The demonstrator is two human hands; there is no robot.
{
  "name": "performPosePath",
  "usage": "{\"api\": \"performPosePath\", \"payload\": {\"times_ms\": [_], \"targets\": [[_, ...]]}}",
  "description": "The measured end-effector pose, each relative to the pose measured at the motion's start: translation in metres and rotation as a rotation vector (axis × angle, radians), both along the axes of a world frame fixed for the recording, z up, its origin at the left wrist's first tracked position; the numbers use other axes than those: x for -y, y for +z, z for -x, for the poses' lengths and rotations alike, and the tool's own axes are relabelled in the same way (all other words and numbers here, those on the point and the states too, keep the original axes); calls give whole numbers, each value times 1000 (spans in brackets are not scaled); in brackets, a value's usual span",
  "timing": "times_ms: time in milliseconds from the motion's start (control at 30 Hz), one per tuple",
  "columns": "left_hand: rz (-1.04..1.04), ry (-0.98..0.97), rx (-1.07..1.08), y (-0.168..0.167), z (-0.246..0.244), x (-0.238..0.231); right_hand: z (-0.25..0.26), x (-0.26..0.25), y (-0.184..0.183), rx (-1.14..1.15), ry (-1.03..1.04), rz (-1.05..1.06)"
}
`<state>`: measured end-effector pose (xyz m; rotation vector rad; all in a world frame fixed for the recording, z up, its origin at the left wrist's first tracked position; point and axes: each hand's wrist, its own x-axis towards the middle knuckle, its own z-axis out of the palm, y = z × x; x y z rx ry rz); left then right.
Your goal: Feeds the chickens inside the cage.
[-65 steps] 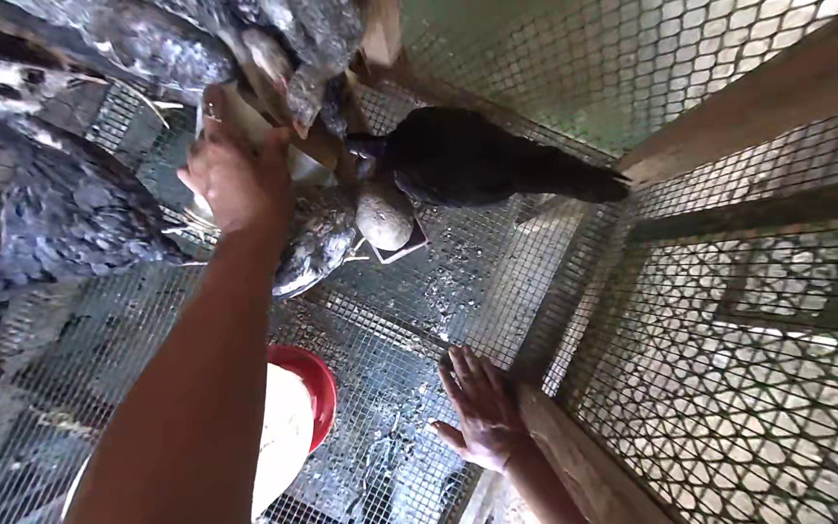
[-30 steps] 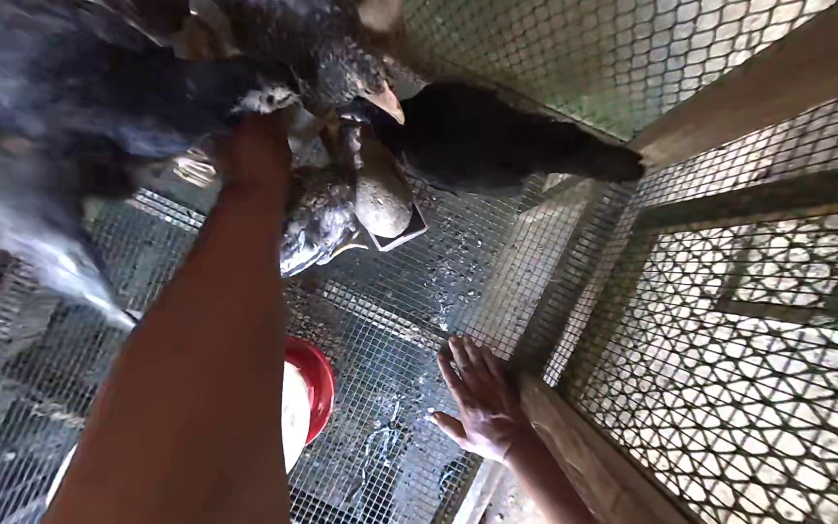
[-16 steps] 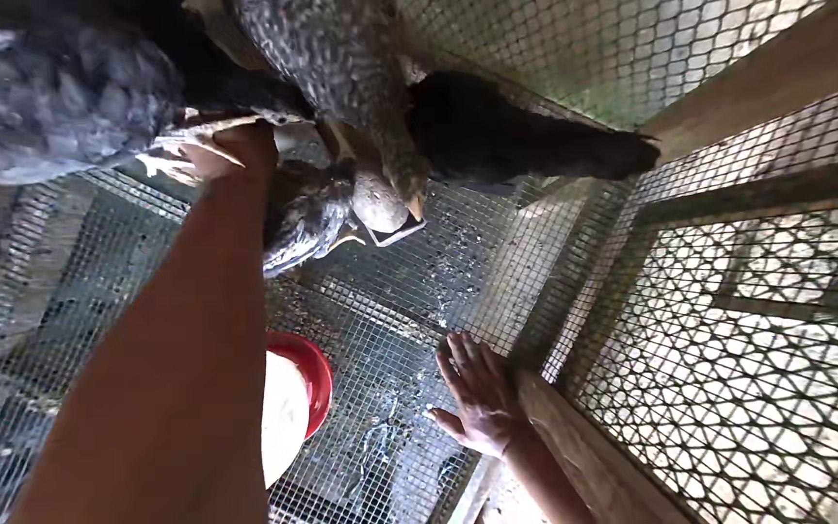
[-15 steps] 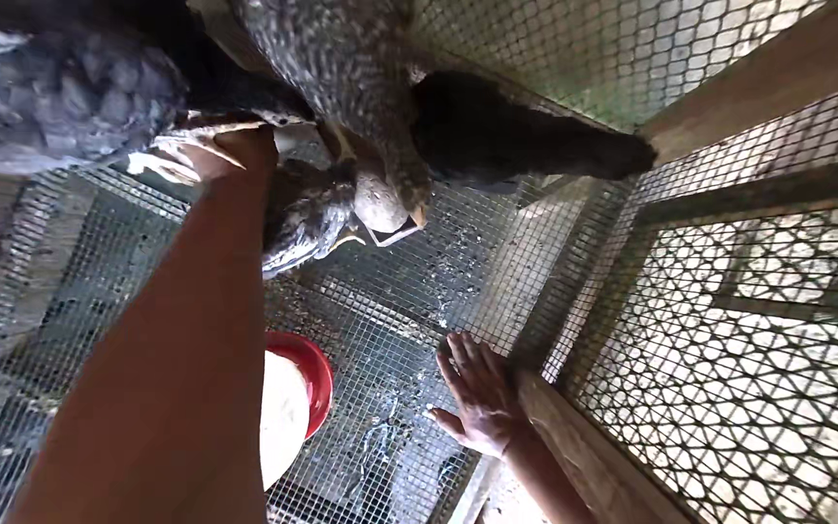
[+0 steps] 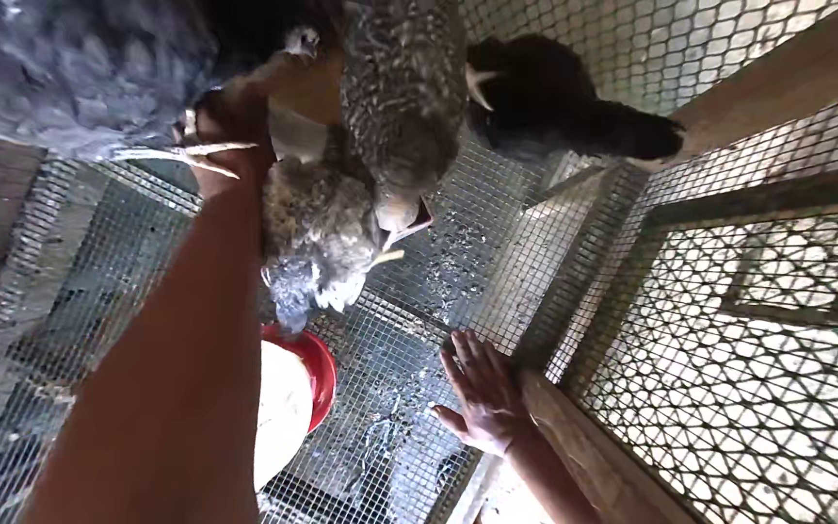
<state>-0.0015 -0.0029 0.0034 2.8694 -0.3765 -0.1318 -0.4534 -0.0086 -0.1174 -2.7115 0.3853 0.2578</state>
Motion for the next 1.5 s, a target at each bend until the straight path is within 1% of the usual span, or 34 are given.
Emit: {"api": "performPosePath", "payload": {"times_ms": [67, 133, 233, 300, 367, 433, 567, 633, 800, 1033, 1133, 1233, 1300, 1367, 1500], "targets": [[-44, -63, 32, 0, 3, -4, 0, 0, 0, 5, -1, 7], [-5, -68, 61, -3, 8, -10, 0, 0, 1, -11, -1, 13], [123, 58, 13, -5, 10, -21, -1, -1, 1, -15, 1, 14], [271, 160, -23, -5, 5, -23, -1, 0, 2, -11, -1, 14], [374, 189, -44, -6, -1, -23, -1, -1, 1, -4, -1, 19], [421, 182, -52, -5, -6, -21, 0, -1, 1, -10, 3, 27], [458, 76, -71, 0, -11, -11, -1, -1, 0, 3, 2, 42], [443, 60, -85, 1, -12, -6, -1, -1, 0, 6, 1, 42], [313, 21, -50, 12, -15, 7, 2, -1, -2, 6, -4, 7], [254, 39, 25, 16, -13, 39, 1, 0, -1, -3, -1, 5], [238, 67, 30, 12, -14, 42, 0, -1, 1, -16, -7, -10], [272, 160, 30, 7, -15, 42, 0, -1, 1, -8, -10, -1], [281, 185, 44, 3, -17, 40, 1, -2, 1, -2, -10, 2], [277, 174, 61, 2, -19, 39, 1, -2, 0, 3, -11, -2], [201, 117, 94, 7, -21, 45, 1, -2, 0, -13, -13, -13]]}}
